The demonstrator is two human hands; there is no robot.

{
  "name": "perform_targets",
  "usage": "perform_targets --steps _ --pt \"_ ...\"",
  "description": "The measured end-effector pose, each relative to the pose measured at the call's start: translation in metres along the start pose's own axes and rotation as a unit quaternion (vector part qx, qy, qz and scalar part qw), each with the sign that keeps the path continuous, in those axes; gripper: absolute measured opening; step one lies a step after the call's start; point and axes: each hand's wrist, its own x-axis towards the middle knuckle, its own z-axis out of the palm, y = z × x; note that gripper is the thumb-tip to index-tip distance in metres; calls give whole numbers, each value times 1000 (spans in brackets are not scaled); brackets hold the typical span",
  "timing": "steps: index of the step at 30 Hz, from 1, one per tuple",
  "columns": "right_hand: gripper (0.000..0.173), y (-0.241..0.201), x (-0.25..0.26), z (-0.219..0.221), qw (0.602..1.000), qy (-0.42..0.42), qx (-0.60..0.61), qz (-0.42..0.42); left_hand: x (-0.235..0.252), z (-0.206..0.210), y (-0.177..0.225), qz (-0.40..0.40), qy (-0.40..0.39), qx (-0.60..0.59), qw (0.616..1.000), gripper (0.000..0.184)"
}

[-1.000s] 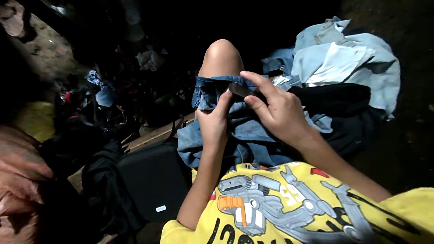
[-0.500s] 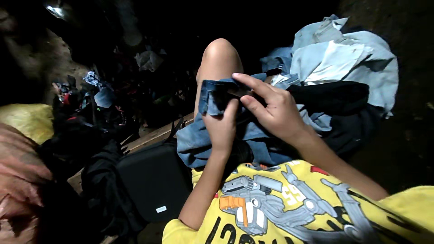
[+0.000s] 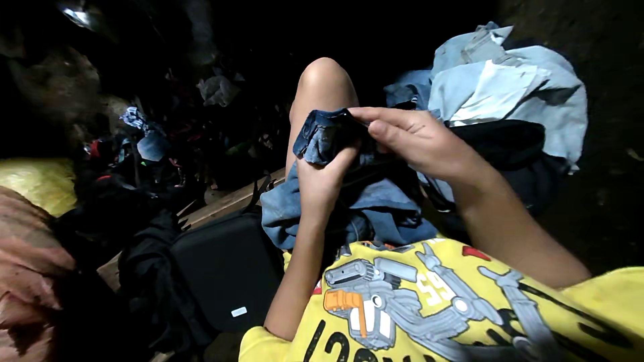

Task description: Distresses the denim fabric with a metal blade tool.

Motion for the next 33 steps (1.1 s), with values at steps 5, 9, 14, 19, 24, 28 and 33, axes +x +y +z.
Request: perform_targets --steps 5,9,14,19,24,28,33 --pt "44 5 -6 -17 967 22 -239 -83 4 9 5 -21 60 -71 995 31" --pt "40 11 -10 -31 949 5 -298 -107 1 6 4 -7 35 -48 998 29" --pt "41 15 -10 -31 939 -10 -317 -130 0 9 4 -4 59 -46 997 27" --pt "42 17 -13 -31 940 -13 -316 -125 2 8 4 -6 53 -45 998 27" --pt "44 14 -13 -21 932 5 -341 -124 -1 2 -3 33 -4 34 999 31" --pt "39 24 -15 13 952 108 -269 -99 -1 5 -6 32 26 2 999 28" --pt "36 26 -16 31 980 86 173 51 -2 2 -6 -4 25 -36 999 32"
